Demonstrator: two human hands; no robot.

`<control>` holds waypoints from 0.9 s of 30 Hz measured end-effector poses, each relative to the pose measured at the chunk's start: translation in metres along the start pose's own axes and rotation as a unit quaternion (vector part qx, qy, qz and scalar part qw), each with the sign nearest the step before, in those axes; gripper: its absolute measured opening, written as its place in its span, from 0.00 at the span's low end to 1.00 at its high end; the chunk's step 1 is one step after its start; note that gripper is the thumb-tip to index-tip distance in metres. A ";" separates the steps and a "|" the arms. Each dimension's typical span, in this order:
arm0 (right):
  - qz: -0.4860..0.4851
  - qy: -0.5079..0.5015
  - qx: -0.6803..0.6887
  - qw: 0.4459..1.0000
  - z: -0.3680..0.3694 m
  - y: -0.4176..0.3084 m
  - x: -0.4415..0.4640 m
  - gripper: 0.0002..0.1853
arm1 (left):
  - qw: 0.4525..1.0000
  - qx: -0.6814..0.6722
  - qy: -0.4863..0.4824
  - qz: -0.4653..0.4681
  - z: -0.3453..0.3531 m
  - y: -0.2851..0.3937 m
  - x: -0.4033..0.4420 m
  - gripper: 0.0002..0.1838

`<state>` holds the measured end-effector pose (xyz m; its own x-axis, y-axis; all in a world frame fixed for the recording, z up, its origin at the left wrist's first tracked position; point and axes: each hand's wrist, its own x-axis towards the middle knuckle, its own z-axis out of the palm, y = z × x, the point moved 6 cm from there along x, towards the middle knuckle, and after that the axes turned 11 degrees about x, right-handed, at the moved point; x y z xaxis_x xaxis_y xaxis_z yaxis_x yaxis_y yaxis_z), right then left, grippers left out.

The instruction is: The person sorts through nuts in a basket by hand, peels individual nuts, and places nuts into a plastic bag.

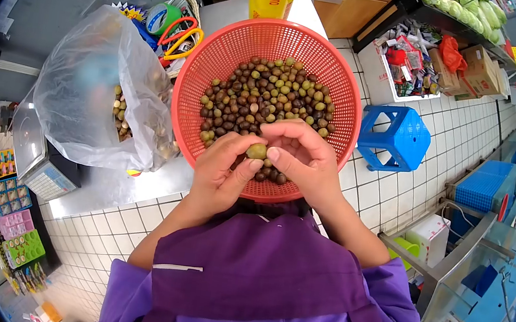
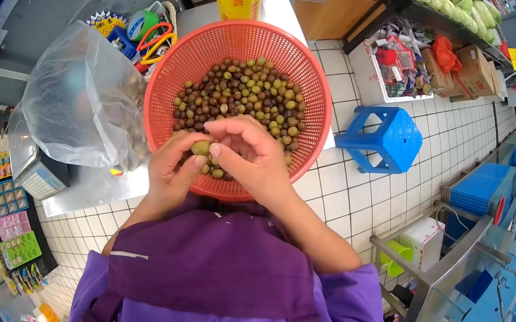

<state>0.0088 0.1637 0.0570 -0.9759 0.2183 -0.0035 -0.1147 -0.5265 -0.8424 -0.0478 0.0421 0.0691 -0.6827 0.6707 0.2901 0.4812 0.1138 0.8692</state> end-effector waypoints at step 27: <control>0.174 0.020 0.227 0.958 0.008 0.020 -0.013 0.11 | 0.995 0.088 0.000 0.045 -0.006 0.020 0.004 0.23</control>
<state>0.0175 0.1436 0.0446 -0.9626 -0.0084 -0.2707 0.1385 -0.8742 -0.4653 -0.0440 0.0427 0.0900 -0.6320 0.6841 0.3641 0.6296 0.1794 0.7559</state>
